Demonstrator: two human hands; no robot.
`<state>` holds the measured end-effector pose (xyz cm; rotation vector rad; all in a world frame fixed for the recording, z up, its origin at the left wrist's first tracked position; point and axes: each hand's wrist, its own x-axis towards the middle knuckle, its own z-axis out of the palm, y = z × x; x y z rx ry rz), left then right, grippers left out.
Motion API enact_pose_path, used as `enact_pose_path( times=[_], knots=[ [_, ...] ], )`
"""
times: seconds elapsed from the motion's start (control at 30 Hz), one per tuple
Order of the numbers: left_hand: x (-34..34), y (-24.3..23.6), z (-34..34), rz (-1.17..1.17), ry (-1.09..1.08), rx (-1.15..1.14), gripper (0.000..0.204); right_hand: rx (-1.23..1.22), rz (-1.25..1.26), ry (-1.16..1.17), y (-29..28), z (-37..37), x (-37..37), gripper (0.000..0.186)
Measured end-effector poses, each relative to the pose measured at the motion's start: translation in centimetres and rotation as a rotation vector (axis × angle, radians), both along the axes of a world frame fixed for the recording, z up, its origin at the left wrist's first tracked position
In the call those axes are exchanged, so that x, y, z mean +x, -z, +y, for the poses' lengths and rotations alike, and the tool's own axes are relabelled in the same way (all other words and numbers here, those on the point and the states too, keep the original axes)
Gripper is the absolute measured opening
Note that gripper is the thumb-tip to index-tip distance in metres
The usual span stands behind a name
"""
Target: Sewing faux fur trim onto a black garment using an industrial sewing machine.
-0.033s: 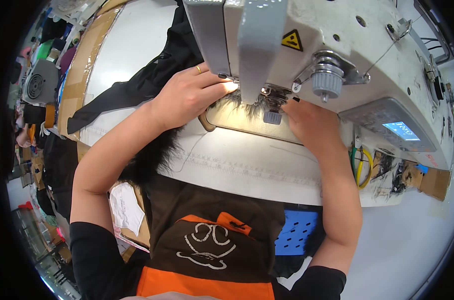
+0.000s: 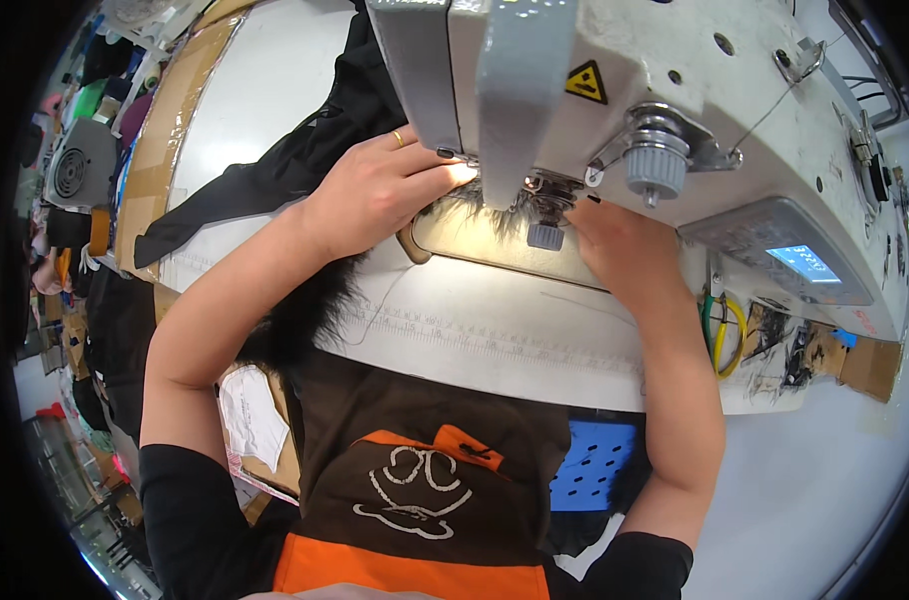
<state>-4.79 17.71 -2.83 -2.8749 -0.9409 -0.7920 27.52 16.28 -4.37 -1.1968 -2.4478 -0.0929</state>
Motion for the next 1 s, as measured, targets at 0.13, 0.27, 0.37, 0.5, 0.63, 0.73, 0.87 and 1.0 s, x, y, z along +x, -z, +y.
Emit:
enact_pose_path(
  times=[0.13, 0.27, 0.37, 0.5, 0.63, 0.73, 0.87, 1.0],
  knots=[
    [0.3, 0.2, 0.5, -0.006, 0.048, 0.055, 0.023, -0.152, -0.057, 0.090, 0.7, 0.2, 0.9, 0.014],
    [0.7, 0.1, 0.5, 0.011, 0.057, 0.079, 0.019, -0.101, -0.105, 0.100, 1.3, 0.4, 1.8, 0.014],
    [0.9, 0.1, 0.6, 0.025, 0.039, 0.090, 0.018, -0.127, -0.170, 0.156, 0.9, -0.2, 1.8, 0.014],
    [1.1, 0.1, 0.6, -0.005, 0.049, 0.101, 0.018, -0.251, -0.113, 0.208, 0.5, -0.5, 1.6, 0.014],
    [0.9, 0.2, 0.6, -0.006, 0.055, 0.077, 0.018, -0.387, -0.107, 0.225, 0.4, -0.5, 1.4, 0.024],
    [0.9, 0.4, 0.6, -0.041, 0.049, 0.063, 0.019, -0.258, -0.098, 0.182, 1.0, -0.2, 1.3, 0.022],
    [0.8, 0.6, 0.8, -0.104, 0.083, 0.071, 0.022, -0.350, -0.234, 0.176, -0.4, -0.4, 0.8, 0.026],
    [0.9, 0.9, 1.1, -0.122, 0.096, 0.063, 0.020, -0.306, -0.198, 0.165, -0.4, -0.8, 0.5, 0.032]
  ],
)
